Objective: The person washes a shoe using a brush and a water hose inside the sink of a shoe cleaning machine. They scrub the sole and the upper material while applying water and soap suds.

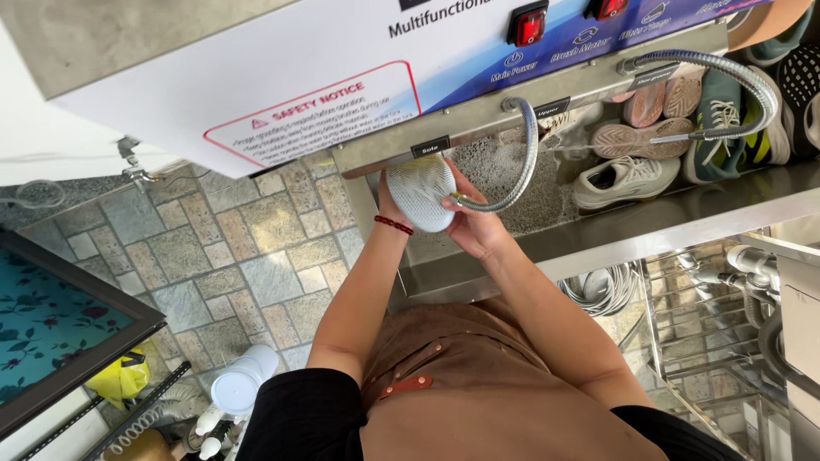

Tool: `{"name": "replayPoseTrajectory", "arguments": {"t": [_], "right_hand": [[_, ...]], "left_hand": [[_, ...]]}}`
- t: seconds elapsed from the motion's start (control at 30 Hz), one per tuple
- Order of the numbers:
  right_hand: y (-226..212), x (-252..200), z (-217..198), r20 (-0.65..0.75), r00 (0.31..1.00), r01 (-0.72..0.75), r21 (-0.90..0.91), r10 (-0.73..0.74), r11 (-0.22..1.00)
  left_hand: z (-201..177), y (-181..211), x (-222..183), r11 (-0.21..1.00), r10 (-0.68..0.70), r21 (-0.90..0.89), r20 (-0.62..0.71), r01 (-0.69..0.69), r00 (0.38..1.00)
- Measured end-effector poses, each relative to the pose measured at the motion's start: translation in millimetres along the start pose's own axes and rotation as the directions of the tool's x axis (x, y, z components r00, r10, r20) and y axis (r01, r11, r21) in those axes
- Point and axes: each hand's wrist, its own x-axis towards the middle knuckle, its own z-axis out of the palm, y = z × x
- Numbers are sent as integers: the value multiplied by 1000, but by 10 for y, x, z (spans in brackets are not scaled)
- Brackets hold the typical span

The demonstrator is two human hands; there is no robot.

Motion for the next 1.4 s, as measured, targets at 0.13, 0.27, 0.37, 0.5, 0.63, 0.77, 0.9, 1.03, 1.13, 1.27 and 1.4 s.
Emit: {"name": "replayPoseTrajectory", "arguments": {"t": [0.13, 0.27, 0.37, 0.5, 0.63, 0.77, 0.9, 1.03, 1.13, 1.27, 1.4], "right_hand": [[-73, -443, -70, 38, 999, -21, -25, 22, 999], [-440, -901, -477, 114, 987, -91, -166, 111, 982], [-851, -959, -853, 156, 969, -137, -316, 194, 939], [-1295, -745, -1106, 269, 902, -196, -441, 338, 876], [-1297, -473, -1060, 96, 982, -146, -174, 164, 974], [-722, -442, -787, -29, 996, 81, -9, -81, 997], [-136, -420, -577, -157, 977, 148, 19, -143, 989], [-34, -155, -719, -61, 983, 181, 96, -175, 979], [-32, 18, -806, 84, 990, 109, 26, -111, 994], [41, 85, -636, 47, 997, 70, -37, -69, 997], [161, 120, -506, -76, 993, 77, -139, -88, 987]], "left_hand": [[380, -42, -431, 994, -97, -48, 73, 101, 993], [740, 44, -931, 884, -26, 467, -12, 28, 1000], [841, 271, -1115, 669, 11, 743, 11, -15, 1000], [1044, 218, -1219, 152, -273, 967, 242, -207, 931], [1221, -81, -1515, -165, -83, 938, 293, -303, 952], [1243, -403, -1918, -406, 336, 880, 394, -246, 855], [1245, -584, -2081, -513, 492, 822, 517, -247, 701], [1199, -629, -2108, -510, 452, 800, 562, -317, 693], [1109, -581, -2023, -341, 398, 879, 456, -333, 796], [958, -419, -1473, 59, 495, 875, 392, -481, 775], [688, -327, -1187, 628, 343, 689, 172, -361, 924]]}}
